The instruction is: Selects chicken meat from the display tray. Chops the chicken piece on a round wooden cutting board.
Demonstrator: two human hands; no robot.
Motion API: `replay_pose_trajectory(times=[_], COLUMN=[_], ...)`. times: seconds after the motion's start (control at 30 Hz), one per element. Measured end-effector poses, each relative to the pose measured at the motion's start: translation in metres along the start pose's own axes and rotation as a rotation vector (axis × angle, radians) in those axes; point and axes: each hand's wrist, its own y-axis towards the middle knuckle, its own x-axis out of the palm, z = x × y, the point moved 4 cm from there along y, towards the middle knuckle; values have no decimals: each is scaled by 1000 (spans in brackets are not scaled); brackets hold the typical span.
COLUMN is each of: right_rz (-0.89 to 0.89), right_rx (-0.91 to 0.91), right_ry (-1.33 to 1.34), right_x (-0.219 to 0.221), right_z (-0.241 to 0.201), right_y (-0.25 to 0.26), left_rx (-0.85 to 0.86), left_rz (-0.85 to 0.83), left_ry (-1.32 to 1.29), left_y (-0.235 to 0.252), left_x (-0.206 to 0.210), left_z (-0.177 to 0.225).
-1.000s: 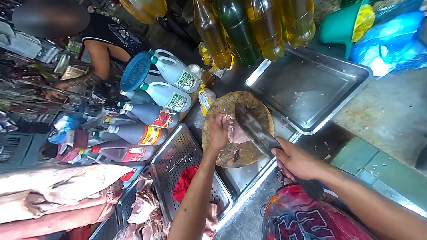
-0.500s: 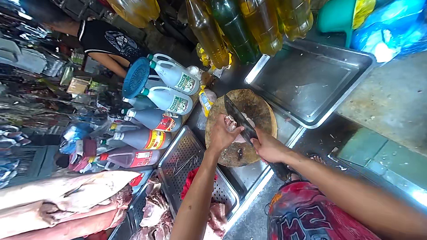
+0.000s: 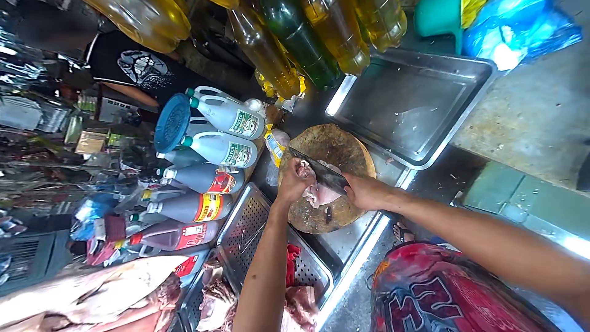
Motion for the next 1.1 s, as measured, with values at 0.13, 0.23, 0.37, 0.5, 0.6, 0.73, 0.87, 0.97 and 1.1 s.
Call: replay_pose_trajectory(times=[0.13, 0.23, 0.37, 0.5, 0.6, 0.73, 0.87, 0.97, 1.1], right_rz=[-10, -48, -70, -74, -80, -91, -63, -34, -56], right_rx=[20, 64, 91, 99, 102, 112, 67, 9, 1], right_ry=[-61, -39, -40, -57, -61, -54, -126, -193, -169], right_x=[-12, -20, -25, -30, -32, -35, -39, -36, -39], right_z=[-1, -3, -1, 2, 5, 8, 11, 14, 13], right_y=[2, 3, 8, 11, 12, 12, 15, 20, 22], left_rx=[24, 32, 21, 32, 50, 59, 60, 84, 94], left_rz=[-72, -129, -199, -235, -277, -332, -395, -432, -359], left_ry=[16, 29, 79, 62, 28, 62, 65, 12, 70], left_y=[6, 10, 12, 16, 18, 21, 20, 10, -12], left_x=[3, 2, 0, 1, 2, 3, -1, -10, -16], left_z=[1, 4, 11, 11, 12, 13, 12, 5, 5])
